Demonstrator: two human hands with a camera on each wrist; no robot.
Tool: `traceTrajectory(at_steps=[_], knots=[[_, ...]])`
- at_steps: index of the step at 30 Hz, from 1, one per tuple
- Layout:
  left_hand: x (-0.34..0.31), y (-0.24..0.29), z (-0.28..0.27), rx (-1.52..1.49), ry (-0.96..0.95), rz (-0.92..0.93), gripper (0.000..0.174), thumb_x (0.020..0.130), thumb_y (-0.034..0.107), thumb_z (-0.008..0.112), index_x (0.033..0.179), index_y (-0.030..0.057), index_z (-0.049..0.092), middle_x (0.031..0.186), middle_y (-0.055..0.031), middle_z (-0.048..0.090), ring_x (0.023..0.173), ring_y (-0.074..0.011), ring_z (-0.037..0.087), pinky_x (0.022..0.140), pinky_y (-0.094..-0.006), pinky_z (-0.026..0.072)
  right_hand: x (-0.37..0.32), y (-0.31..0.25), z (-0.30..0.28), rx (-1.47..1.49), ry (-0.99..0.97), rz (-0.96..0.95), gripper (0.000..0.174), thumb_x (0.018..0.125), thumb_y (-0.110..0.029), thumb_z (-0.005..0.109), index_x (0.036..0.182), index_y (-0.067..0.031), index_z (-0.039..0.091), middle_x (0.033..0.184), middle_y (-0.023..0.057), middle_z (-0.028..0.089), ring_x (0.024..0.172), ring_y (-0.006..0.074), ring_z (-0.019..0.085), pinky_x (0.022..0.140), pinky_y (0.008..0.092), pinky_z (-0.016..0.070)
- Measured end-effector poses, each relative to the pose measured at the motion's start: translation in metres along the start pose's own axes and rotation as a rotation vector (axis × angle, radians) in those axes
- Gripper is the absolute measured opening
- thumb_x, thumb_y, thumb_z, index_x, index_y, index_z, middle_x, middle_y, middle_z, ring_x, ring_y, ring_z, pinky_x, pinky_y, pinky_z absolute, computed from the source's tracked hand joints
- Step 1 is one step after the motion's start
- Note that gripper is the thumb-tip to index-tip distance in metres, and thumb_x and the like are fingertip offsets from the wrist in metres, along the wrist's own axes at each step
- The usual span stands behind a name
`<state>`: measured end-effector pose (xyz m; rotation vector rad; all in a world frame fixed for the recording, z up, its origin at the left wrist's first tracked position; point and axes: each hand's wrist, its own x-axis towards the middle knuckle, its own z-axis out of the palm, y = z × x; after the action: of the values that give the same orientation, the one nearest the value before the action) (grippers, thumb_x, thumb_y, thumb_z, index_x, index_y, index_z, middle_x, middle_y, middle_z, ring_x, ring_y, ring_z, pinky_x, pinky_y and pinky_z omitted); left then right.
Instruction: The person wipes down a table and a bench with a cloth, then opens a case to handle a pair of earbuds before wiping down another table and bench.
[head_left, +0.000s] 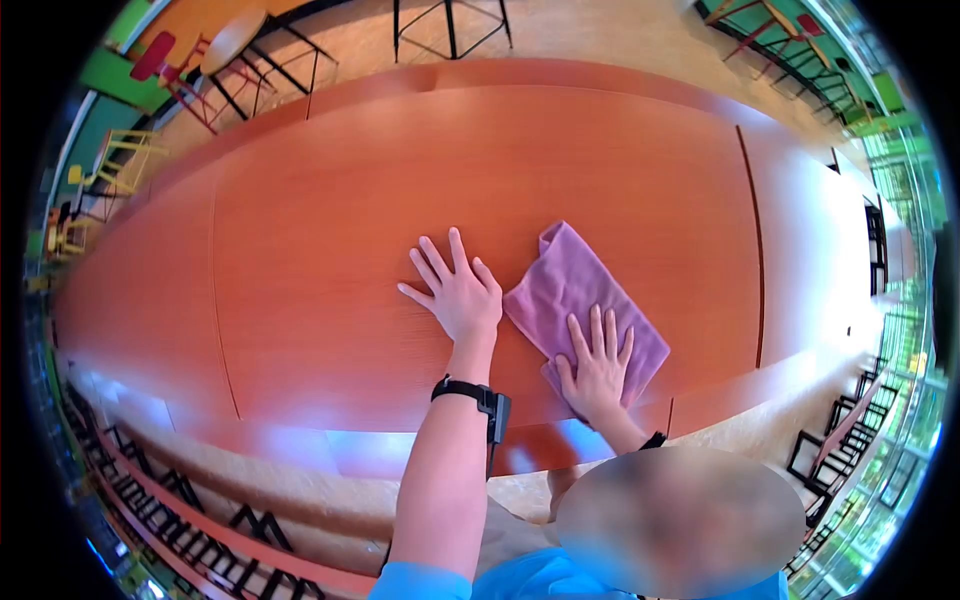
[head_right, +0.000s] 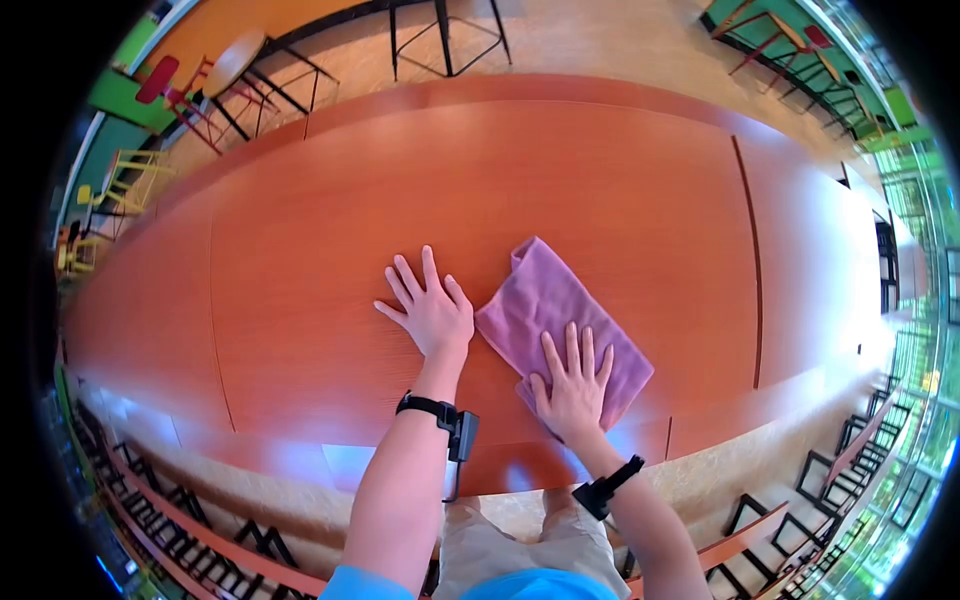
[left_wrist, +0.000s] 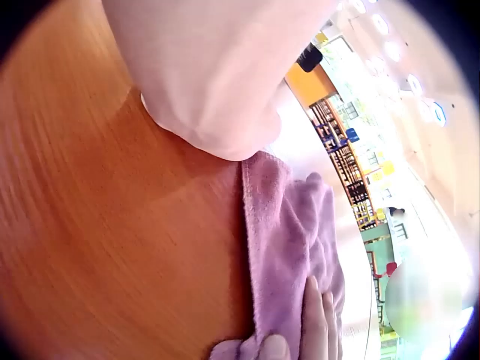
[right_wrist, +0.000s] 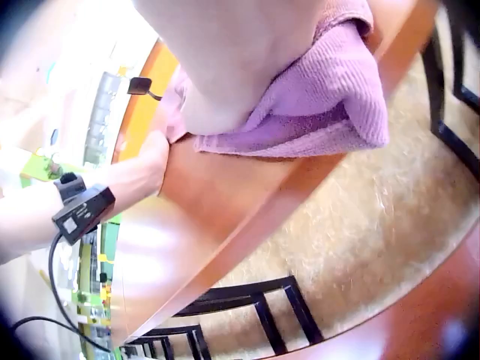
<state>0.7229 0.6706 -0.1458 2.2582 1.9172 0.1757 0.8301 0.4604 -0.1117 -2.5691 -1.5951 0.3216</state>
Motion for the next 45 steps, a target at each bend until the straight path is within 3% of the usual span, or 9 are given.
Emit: traceTrajectory(at_steps=[7,8,13,16,20,30,36,40,45], knots=[[-0.011,-0.033,0.005,-0.313,-0.013,0.148,0.053,0.1,0.022,0.054,0.152,0.0134,0.054,0.169,-0.021,0.033,0.161,-0.0395,0.02,0.122,-0.0761,0.0009,-0.026,-0.031,0.004,0.058,0.134,0.147,0.068,0.094,-0.043,0.063,0.156,-0.0176,0.052,0.168,0.0153,0.038,0.158,0.0371,0.028,0.128,0.0626,0.01],[-0.014,-0.054,0.007,-0.382,0.02,0.25,0.05,0.094,0.015,0.061,0.144,0.0086,0.061,0.164,-0.0216,0.042,0.156,-0.0399,0.031,0.125,-0.0686,0.0132,-0.028,-0.029,0.004,0.06,0.163,0.155,0.067,0.094,-0.041,0.064,0.155,-0.0172,0.053,0.167,0.0151,0.04,0.157,0.0367,0.029,0.128,0.0618,0.011],[0.01,-0.225,-0.067,-0.218,-0.004,0.623,0.049,0.092,0.018,0.065,0.139,0.004,0.061,0.148,-0.0245,0.056,0.142,-0.0431,0.048,0.118,-0.0571,0.0361,-0.029,-0.033,0.009,0.068,0.234,0.144,0.064,0.093,-0.036,0.066,0.153,-0.0157,0.055,0.165,0.0148,0.044,0.155,0.0356,0.034,0.128,0.0589,0.0151],[0.049,-0.382,-0.087,0.025,0.216,0.455,0.048,0.096,0.025,0.064,0.139,0.0038,0.061,0.145,-0.0241,0.059,0.14,-0.0427,0.05,0.115,-0.0588,0.0384,-0.031,-0.033,0.011,0.051,0.227,0.156,0.063,0.093,-0.035,0.065,0.152,-0.0147,0.056,0.164,0.0149,0.044,0.155,0.0364,0.034,0.128,0.0592,0.016],[0.065,-0.551,-0.107,0.268,0.201,-0.097,0.056,0.103,0.031,0.059,0.155,0.0141,0.048,0.161,-0.0231,0.043,0.15,-0.0415,0.039,0.12,-0.0595,0.0318,-0.028,-0.042,0.005,0.054,0.218,0.16,0.063,0.092,-0.032,0.064,0.151,-0.0123,0.056,0.164,0.0172,0.044,0.155,0.0375,0.034,0.128,0.0592,0.0159],[0.07,-0.572,-0.122,-0.008,0.262,-0.151,0.057,0.099,0.03,0.059,0.153,0.013,0.05,0.165,-0.0297,0.034,0.155,-0.0466,0.028,0.128,-0.0614,0.0195,-0.032,-0.062,0.003,0.018,0.178,0.191,0.065,0.094,-0.027,0.056,0.155,-0.0052,0.048,0.168,0.0215,0.035,0.158,0.0423,0.025,0.128,0.0596,0.0118],[0.066,-0.564,-0.141,-0.108,0.216,-0.187,0.059,0.097,0.03,0.06,0.153,0.0144,0.051,0.165,-0.03,0.033,0.156,-0.047,0.026,0.129,-0.0606,0.0175,-0.049,-0.144,0.033,-0.04,0.095,0.366,0.08,0.096,-0.038,0.054,0.161,0.004,0.033,0.173,0.0195,0.024,0.162,0.0424,0.012,0.129,0.0609,0.0014],[0.065,-0.566,-0.141,-0.136,0.211,-0.196,0.06,0.097,0.031,0.06,0.154,0.015,0.05,0.165,-0.0307,0.033,0.155,-0.0469,0.027,0.129,-0.0594,0.0168,-0.056,-0.177,0.054,-0.042,0.215,0.37,0.065,0.099,-0.029,0.055,0.157,-0.0023,0.04,0.166,0.0188,0.037,0.155,0.0419,0.028,0.126,0.0598,0.0159],[0.067,-0.567,-0.141,-0.147,0.208,-0.207,0.06,0.096,0.033,0.061,0.152,0.0156,0.053,0.164,-0.0306,0.034,0.155,-0.0467,0.027,0.129,-0.0588,0.0161,-0.047,-0.11,0.037,0.053,0.252,0.279,0.05,0.098,-0.025,0.06,0.144,-0.0063,0.056,0.153,0.025,0.047,0.142,0.0446,0.042,0.116,0.0568,0.0331]])
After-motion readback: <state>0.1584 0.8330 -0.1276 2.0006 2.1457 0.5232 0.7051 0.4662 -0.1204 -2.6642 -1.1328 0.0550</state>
